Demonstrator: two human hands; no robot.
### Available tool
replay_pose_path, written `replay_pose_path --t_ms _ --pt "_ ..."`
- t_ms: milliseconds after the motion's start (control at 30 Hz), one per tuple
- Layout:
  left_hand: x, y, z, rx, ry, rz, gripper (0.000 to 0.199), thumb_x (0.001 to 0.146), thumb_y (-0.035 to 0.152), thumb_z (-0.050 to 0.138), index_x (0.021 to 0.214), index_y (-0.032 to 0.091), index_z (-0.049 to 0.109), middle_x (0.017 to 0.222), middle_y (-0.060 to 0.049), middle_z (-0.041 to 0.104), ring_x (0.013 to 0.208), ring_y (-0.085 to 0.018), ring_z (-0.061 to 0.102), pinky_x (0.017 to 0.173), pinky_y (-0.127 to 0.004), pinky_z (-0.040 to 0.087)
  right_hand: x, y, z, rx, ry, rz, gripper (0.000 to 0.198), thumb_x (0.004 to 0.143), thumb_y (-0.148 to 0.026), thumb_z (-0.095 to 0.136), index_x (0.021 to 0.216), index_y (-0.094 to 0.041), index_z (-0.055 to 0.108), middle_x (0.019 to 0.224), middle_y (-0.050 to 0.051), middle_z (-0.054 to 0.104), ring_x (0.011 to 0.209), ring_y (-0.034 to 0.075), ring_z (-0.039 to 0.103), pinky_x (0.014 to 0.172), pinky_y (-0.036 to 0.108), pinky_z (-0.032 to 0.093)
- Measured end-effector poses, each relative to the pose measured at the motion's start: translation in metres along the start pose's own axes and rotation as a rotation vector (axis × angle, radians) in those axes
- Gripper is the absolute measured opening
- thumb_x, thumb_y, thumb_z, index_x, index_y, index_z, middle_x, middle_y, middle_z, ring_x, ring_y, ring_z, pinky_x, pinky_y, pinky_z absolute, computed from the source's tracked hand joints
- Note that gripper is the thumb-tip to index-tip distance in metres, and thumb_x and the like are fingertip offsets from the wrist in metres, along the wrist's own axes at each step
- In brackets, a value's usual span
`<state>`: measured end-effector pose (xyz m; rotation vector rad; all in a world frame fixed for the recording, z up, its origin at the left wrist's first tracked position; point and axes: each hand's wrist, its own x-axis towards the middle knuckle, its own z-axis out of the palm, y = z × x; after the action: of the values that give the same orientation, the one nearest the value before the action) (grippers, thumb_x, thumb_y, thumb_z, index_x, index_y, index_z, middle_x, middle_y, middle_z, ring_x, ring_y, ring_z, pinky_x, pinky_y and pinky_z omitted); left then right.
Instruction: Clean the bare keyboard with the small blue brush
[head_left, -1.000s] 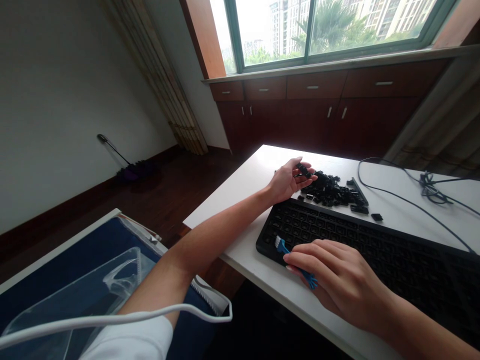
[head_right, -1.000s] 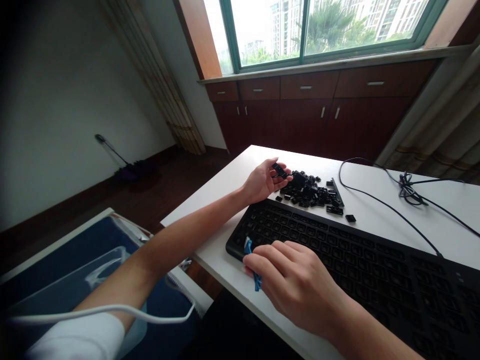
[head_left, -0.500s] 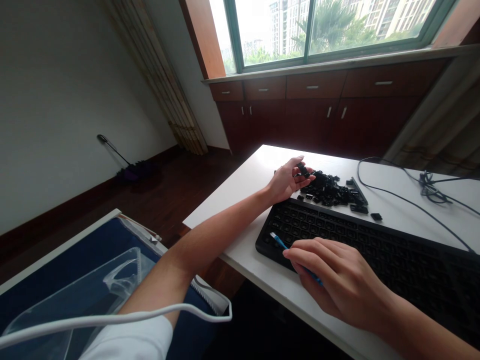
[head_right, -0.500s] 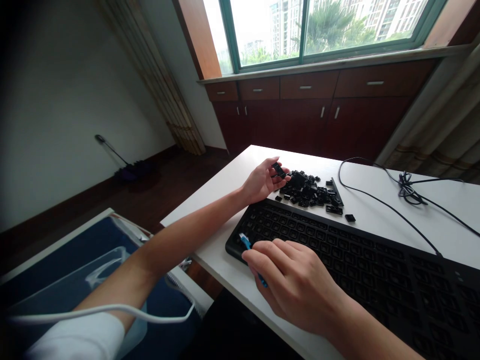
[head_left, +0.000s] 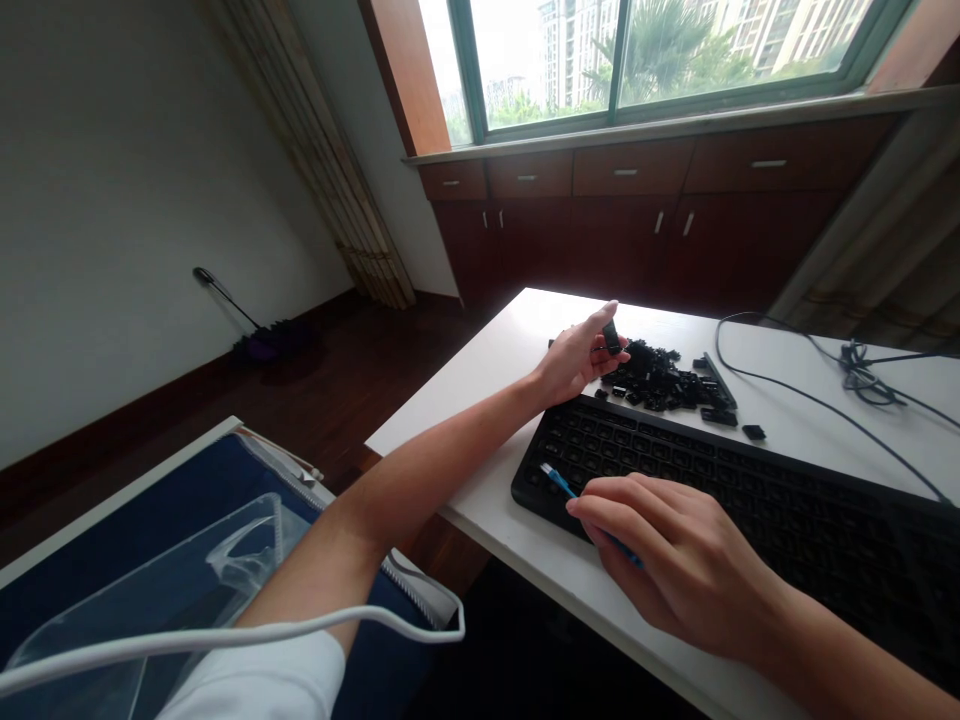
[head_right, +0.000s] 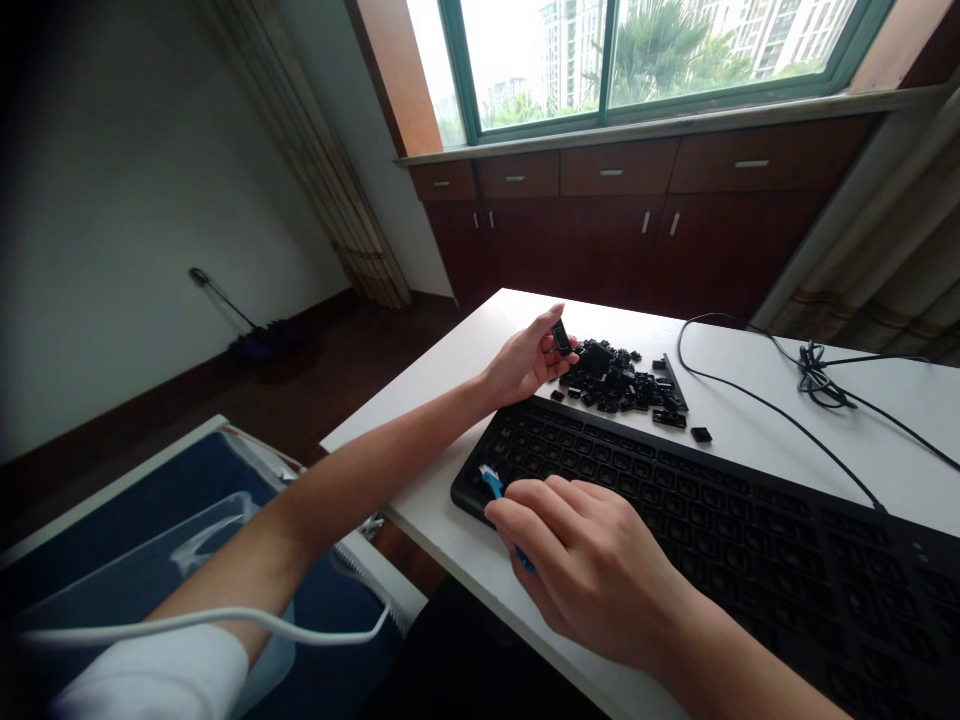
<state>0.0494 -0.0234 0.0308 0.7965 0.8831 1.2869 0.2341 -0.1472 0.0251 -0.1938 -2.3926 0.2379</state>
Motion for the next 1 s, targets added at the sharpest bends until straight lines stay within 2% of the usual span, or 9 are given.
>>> replay_pose_path --t_ms 433,733,1000 --pt "-0.0021 0.0017 0.0007 0.041 -0.017 0.006 0.06 0.073 0.064 0.074 0.112 0.021 0.059 0.095 -0.005 0.067 0.078 -0.014 0.068 0.065 -0.022 0.051 0.001 0.0013 -0.0006 -0.016 0.018 -0.046 0.028 0.088 -0.012 0.069 0.115 -0.014 0.064 0.102 0.006 0.069 0.082 0.016 0.063 0.071 0.031 0.052" --pt "-0.0023 0.0006 -0.0004 0.05 -0.054 0.015 0.05 0.076 0.062 0.071 0.095 0.017 0.062 0.103 -0.007 0.066 0.086 -0.015 0.07 0.069 -0.021 0.051 0.0003 -0.0014 -0.0008 -0.01 0.003 -0.055 0.026 0.088 -0.013 0.069 0.113 -0.014 0.064 0.099 0.006 0.069 0.082 0.016 0.062 0.071 0.031 0.052" --pt "-0.002 0.0007 -0.0005 0.048 -0.068 0.006 0.046 0.081 0.06 0.068 0.092 0.016 0.064 0.1 -0.007 0.067 0.085 -0.014 0.069 0.073 -0.021 0.051 0.0022 -0.0011 -0.001 -0.008 0.005 -0.05 0.025 0.088 -0.014 0.068 0.113 -0.014 0.064 0.099 0.006 0.069 0.082 0.016 0.063 0.072 0.031 0.051"
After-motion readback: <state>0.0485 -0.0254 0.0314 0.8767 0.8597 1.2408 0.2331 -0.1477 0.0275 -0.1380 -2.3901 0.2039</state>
